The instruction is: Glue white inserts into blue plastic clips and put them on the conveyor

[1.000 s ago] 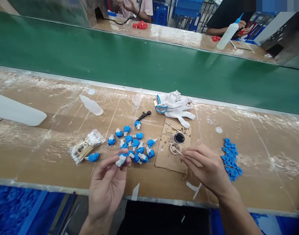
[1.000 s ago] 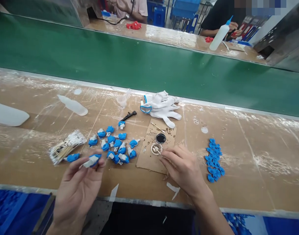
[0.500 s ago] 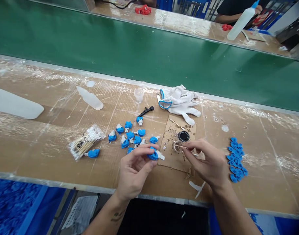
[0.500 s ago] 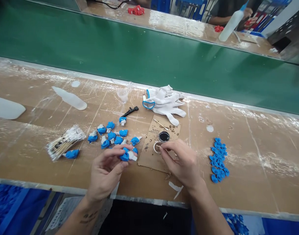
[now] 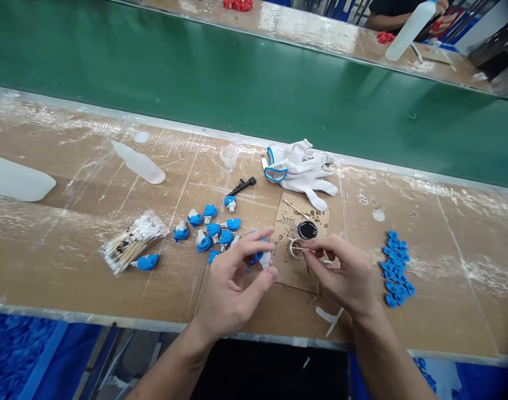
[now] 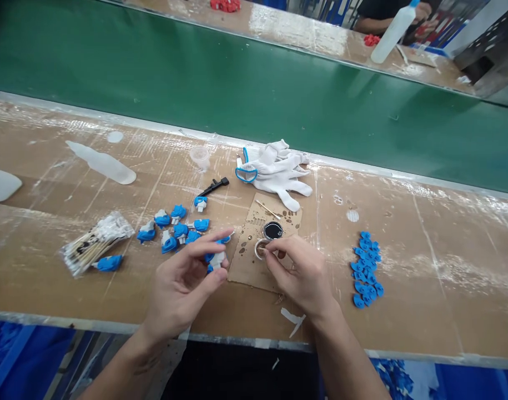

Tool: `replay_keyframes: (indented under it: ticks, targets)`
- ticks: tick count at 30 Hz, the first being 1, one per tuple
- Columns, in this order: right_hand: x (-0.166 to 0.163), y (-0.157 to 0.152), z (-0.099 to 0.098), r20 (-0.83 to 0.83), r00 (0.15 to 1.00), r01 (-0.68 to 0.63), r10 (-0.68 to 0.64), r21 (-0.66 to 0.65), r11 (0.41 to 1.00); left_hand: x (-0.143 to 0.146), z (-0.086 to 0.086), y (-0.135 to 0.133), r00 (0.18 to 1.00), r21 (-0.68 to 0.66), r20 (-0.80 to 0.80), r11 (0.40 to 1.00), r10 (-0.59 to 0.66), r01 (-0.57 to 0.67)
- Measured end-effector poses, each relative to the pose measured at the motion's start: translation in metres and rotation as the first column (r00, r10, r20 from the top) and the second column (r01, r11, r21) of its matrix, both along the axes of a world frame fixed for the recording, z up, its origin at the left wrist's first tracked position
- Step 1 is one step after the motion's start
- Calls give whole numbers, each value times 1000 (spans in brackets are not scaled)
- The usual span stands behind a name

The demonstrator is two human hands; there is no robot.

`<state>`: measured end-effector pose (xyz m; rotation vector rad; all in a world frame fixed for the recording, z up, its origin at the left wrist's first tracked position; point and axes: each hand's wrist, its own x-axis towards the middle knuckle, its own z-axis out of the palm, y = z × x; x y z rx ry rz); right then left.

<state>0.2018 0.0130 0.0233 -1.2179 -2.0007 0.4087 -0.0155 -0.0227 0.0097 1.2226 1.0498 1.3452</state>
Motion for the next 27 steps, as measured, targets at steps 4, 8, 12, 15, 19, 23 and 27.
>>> replay_keyframes:
  ticks: [4,8,12,15,19,23,27]
  targets:
    - [1,-1,-2,1,1000,15,-15,-3,1000,2,4,6,985,86,-170,996,0,15]
    - [4,-1,-4,-9,1000,23,-23,-13,1000,1,-2,12,936,186,-343,982,83,-20]
    - [6,-5,0,-110,992,55,-60,-48,997,3,-10,10,943,234,-316,972,106,-31]
    - [2,-10,10,-356,925,138,-129,0,990,7,-15,6,963,250,-251,968,97,-33]
    - [-9,-13,25,-495,866,131,-72,86,988,10,-15,7,962,331,-237,942,136,-52]
    - [-15,-12,28,-512,859,22,32,100,995,11,-13,8,958,380,-234,922,165,-65]
    - [-18,-9,25,-512,852,-73,109,91,993,11,-13,9,954,413,-248,909,169,-53]
